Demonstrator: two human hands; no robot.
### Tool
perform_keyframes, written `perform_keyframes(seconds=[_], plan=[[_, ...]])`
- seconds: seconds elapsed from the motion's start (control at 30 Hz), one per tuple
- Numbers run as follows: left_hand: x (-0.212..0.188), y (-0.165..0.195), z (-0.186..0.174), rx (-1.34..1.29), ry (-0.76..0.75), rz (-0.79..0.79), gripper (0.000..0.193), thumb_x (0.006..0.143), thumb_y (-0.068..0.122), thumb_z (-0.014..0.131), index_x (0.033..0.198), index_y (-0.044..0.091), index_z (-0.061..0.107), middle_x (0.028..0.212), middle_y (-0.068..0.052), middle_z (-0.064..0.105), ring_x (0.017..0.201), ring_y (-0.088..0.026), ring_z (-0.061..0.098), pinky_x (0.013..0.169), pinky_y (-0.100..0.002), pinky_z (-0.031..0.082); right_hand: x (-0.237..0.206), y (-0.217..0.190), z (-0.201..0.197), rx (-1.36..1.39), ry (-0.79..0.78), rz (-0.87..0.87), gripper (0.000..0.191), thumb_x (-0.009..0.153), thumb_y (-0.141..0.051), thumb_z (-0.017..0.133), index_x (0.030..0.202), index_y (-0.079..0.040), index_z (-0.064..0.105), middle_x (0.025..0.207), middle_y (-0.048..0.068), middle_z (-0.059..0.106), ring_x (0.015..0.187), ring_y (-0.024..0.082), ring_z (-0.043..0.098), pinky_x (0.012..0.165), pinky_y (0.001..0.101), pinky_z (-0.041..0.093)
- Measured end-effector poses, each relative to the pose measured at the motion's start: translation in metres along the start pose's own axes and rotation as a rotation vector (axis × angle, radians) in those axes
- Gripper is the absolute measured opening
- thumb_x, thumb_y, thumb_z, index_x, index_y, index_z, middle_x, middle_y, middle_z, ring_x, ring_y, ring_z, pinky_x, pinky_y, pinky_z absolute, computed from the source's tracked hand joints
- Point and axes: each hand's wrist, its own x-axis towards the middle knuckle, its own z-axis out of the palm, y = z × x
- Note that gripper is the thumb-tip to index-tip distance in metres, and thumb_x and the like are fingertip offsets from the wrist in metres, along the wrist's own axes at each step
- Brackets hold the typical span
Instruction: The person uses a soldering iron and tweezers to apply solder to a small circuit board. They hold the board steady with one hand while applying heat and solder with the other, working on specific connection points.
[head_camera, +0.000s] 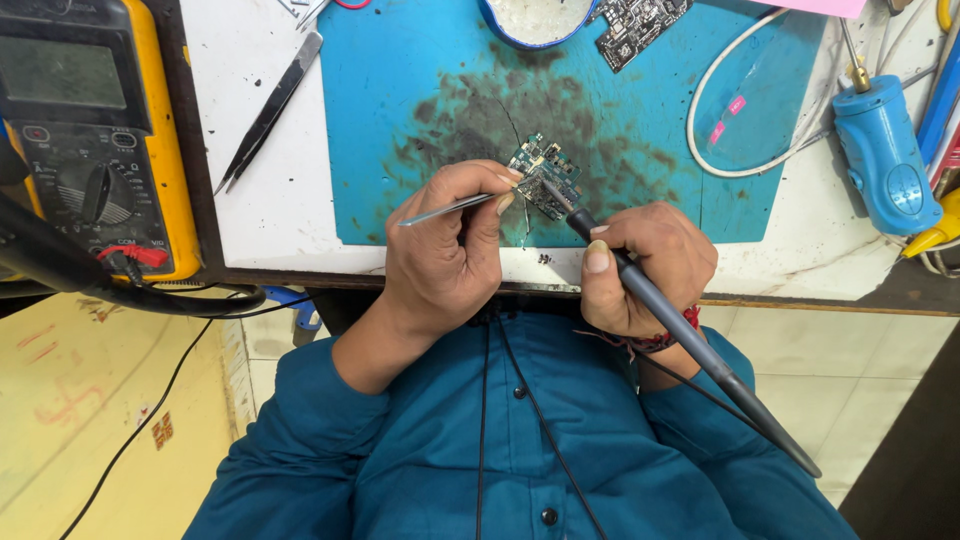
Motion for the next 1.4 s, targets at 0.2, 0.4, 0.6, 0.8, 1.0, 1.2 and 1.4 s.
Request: perform_keyframes(seconds=[0.2,0.4,0.6,0.8,1.0,1.2,1.4], plan=[[-0.0002,0.0001,-0.0005,0.006,-0.002,-0.006,0.016,0.105,-0.005,0.066,0.115,0.004,0.058,0.113,-0.011,0.072,0.091,-0.02,0.075,0.078,-0.027,0.06,0.0001,-0.0002,-0.0003,-0.008,-0.002,0.014,0.013,0.099,-0.014,0.065,0.098,-0.003,0.058,0.083,0.015,0.066,0.065,0.024,0.063,0.061,0.0334,0.05],[0.0001,0.0002,-0.0005,0.008,-0.001,0.003,0.017,0.105,-0.006,0.067,0.115,0.004,0.058,0.113,-0.011,0.072,0.091,-0.02,0.075,0.078,-0.027,0.06,0.0005,0.0,0.0001,-0.008,0.001,0.003,0.014,0.099,-0.014,0.065,0.098,-0.003,0.057,0.083,0.015,0.067,0.065,0.024,0.063,0.061,0.0335,0.05],[0.0005,0.0001,-0.0003,0.005,-0.003,-0.008,0.017,0.105,-0.006,0.067,0.115,0.004,0.057,0.113,-0.011,0.072,0.09,-0.019,0.075,0.077,-0.027,0.059,0.0003,0.0007,0.0008,0.002,0.007,-0.002,0.013,0.099,-0.013,0.065,0.098,-0.003,0.057,0.083,0.014,0.067,0.066,0.024,0.064,0.061,0.0331,0.051],[0.0002,0.0003,-0.0003,-0.013,-0.006,-0.012,0.016,0.105,-0.006,0.066,0.115,0.004,0.057,0.114,-0.011,0.072,0.091,-0.019,0.075,0.077,-0.026,0.06,0.0,0.0007,0.0004,0.002,0.005,0.003,0.012,0.098,-0.012,0.066,0.097,-0.003,0.058,0.082,0.014,0.067,0.066,0.024,0.064,0.061,0.033,0.051],[0.0001,0.0002,-0.0001,0.0,-0.001,-0.008,0.017,0.105,-0.005,0.067,0.115,0.004,0.057,0.114,-0.011,0.072,0.091,-0.019,0.075,0.078,-0.027,0.06,0.0001,0.001,0.0006,0.004,0.01,-0.003,0.013,0.098,-0.013,0.066,0.098,-0.002,0.058,0.083,0.014,0.066,0.066,0.024,0.065,0.062,0.033,0.051],[0.0001,-0.0001,0.0,-0.011,-0.003,-0.014,0.017,0.105,-0.006,0.066,0.115,0.004,0.057,0.113,-0.011,0.072,0.092,-0.019,0.075,0.078,-0.026,0.06,0.0004,0.0008,0.0006,0.009,0.01,-0.003,0.013,0.098,-0.012,0.066,0.098,-0.003,0.057,0.082,0.013,0.067,0.07,0.025,0.063,0.061,0.0326,0.05],[0.0,-0.0005,0.0001,-0.009,-0.005,-0.021,0.017,0.105,-0.005,0.066,0.115,0.004,0.057,0.113,-0.011,0.072,0.092,-0.019,0.076,0.078,-0.027,0.06,0.0008,0.0006,0.0004,0.011,0.011,0.002,0.013,0.098,-0.012,0.066,0.098,-0.002,0.057,0.082,0.013,0.066,0.065,0.023,0.063,0.06,0.0326,0.05]])
